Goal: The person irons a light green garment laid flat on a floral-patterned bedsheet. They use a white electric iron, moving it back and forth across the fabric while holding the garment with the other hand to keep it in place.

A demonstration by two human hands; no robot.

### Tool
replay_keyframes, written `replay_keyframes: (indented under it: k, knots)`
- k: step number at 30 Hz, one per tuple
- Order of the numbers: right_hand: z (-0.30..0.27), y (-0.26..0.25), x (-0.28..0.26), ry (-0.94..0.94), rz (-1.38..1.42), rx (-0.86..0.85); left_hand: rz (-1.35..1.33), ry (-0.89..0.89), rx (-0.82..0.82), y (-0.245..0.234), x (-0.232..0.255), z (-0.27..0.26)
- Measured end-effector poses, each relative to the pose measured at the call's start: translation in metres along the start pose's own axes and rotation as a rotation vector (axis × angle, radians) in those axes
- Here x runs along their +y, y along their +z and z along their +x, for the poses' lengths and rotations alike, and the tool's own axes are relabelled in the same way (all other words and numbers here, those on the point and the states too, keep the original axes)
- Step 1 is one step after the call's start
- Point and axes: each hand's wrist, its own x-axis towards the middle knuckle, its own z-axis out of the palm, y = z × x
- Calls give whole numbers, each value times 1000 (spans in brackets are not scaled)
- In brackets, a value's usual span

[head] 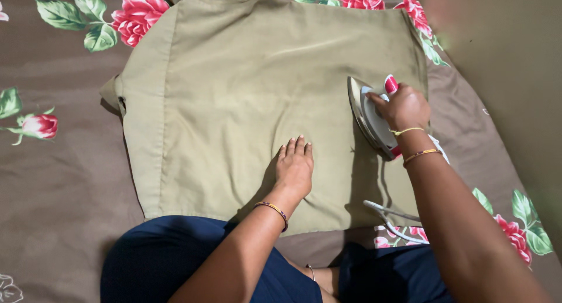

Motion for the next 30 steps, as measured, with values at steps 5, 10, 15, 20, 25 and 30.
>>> replay_keyframes:
  k: [5,10,15,20,25,30]
  knots:
    - [-11,-6,10,18,25,-7,19,-7,-28,4,-1,5]
    - [-20,-5,22,53,7,2,9,-4,-2,7,-2,5]
    - [-23,0,39,76,7,8,17,-11,-52,4,-1,5]
    - [-24,3,50,78,-21,17,16,-2,-41,2,-1,4]
    - [-23,7,56,96,-21,46,16,-4,-46,2,-1,3]
    - [-9,11,63,131,-13,79,7,-8,-55,1,-1,4]
